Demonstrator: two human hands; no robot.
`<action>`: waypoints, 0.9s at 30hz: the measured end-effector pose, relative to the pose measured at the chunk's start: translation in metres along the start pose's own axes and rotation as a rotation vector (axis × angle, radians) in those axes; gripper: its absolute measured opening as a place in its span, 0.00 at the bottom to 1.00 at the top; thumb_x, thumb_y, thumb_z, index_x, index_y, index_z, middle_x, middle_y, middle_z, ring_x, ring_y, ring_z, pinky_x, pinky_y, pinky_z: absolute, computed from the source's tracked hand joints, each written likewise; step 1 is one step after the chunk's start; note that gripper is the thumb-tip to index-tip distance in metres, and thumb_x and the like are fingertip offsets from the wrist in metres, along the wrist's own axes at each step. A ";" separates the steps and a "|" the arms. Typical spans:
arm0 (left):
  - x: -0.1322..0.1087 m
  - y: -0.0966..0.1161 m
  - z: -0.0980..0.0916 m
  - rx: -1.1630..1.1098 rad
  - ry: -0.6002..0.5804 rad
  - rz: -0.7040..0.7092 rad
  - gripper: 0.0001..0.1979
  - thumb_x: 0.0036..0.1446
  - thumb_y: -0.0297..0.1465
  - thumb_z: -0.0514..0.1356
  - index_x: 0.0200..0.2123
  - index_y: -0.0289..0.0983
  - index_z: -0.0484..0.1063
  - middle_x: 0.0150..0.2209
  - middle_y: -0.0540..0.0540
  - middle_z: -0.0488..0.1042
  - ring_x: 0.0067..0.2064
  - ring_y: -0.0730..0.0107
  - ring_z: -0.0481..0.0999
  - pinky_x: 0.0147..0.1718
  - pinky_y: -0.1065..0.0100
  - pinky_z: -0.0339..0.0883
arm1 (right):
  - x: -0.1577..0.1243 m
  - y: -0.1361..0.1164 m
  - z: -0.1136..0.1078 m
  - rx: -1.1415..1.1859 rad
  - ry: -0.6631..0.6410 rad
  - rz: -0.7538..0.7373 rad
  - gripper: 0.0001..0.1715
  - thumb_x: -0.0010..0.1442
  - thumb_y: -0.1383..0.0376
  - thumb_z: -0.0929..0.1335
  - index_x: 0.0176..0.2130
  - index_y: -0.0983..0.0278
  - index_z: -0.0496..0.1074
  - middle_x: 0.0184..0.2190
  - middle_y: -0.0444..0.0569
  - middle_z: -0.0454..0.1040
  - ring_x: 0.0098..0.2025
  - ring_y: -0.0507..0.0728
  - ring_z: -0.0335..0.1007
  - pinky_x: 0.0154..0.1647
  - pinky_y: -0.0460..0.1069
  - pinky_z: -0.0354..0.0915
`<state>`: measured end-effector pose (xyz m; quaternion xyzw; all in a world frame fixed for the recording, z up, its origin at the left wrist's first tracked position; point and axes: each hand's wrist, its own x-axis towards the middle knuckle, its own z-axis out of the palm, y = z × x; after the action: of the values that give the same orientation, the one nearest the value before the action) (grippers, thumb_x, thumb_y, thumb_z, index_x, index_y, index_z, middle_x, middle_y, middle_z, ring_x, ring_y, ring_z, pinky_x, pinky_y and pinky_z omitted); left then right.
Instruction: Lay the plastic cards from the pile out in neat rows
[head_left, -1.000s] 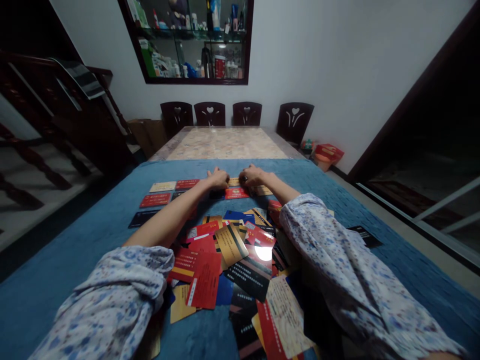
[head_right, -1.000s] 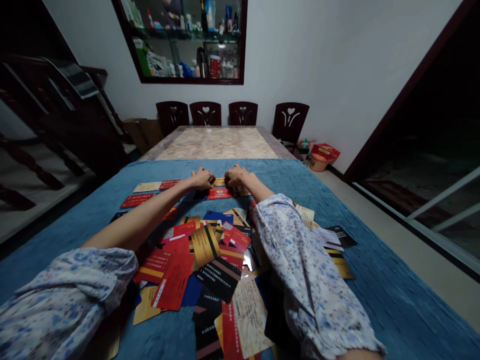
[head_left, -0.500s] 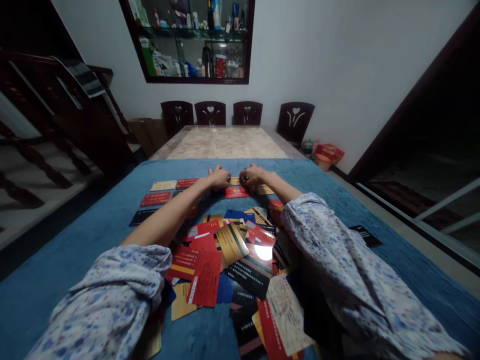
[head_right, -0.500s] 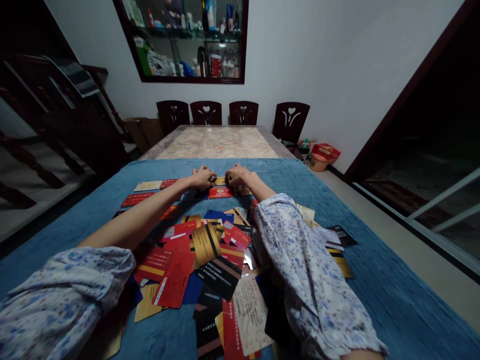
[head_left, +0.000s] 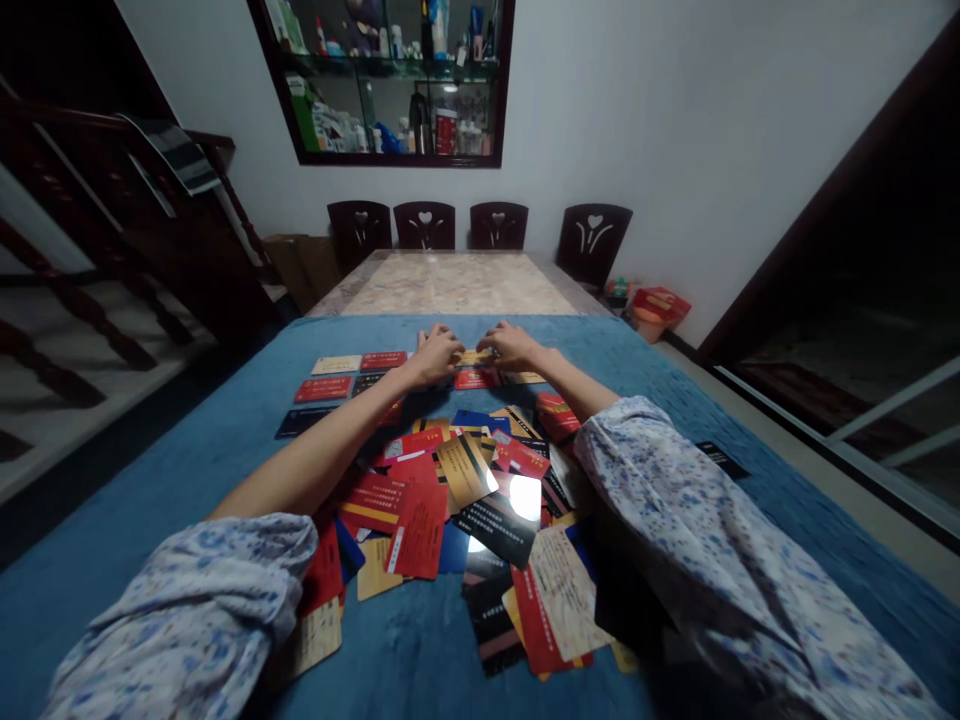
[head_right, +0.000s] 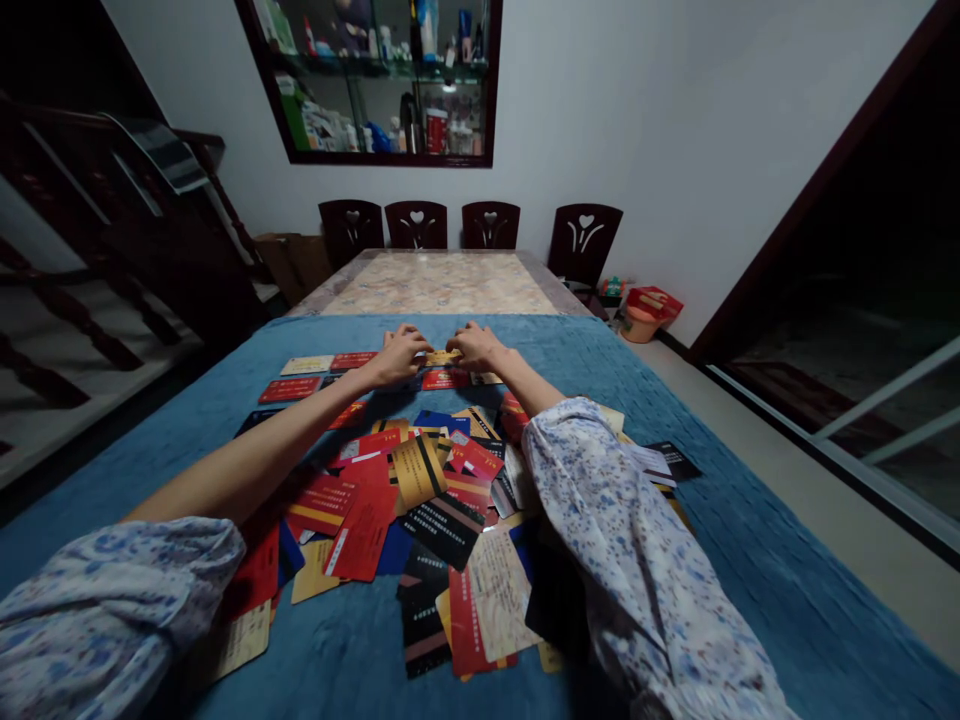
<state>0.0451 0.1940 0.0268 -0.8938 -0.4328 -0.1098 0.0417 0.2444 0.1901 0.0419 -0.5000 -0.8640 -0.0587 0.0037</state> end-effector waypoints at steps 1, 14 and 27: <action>-0.004 0.002 -0.001 -0.007 0.016 0.014 0.15 0.58 0.26 0.56 0.45 0.37 0.79 0.50 0.37 0.74 0.60 0.44 0.60 0.52 0.45 0.57 | -0.003 -0.003 -0.001 0.004 0.009 -0.010 0.22 0.63 0.62 0.66 0.56 0.59 0.75 0.56 0.55 0.73 0.57 0.66 0.60 0.47 0.54 0.59; -0.059 0.023 -0.022 -0.069 0.098 0.041 0.13 0.57 0.23 0.56 0.36 0.38 0.81 0.46 0.39 0.77 0.58 0.44 0.63 0.50 0.45 0.57 | -0.048 -0.035 -0.014 0.054 0.086 -0.094 0.18 0.64 0.66 0.65 0.51 0.60 0.77 0.51 0.55 0.75 0.55 0.63 0.60 0.44 0.53 0.56; -0.121 0.047 -0.029 -0.111 0.126 -0.062 0.12 0.59 0.26 0.57 0.38 0.39 0.82 0.45 0.40 0.79 0.59 0.45 0.61 0.51 0.45 0.57 | -0.085 -0.067 0.000 0.147 0.192 -0.219 0.17 0.64 0.65 0.65 0.50 0.59 0.77 0.49 0.53 0.75 0.52 0.63 0.58 0.47 0.55 0.55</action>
<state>0.0046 0.0667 0.0280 -0.8723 -0.4500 -0.1907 0.0159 0.2284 0.0836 0.0299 -0.3935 -0.9109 -0.0429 0.1165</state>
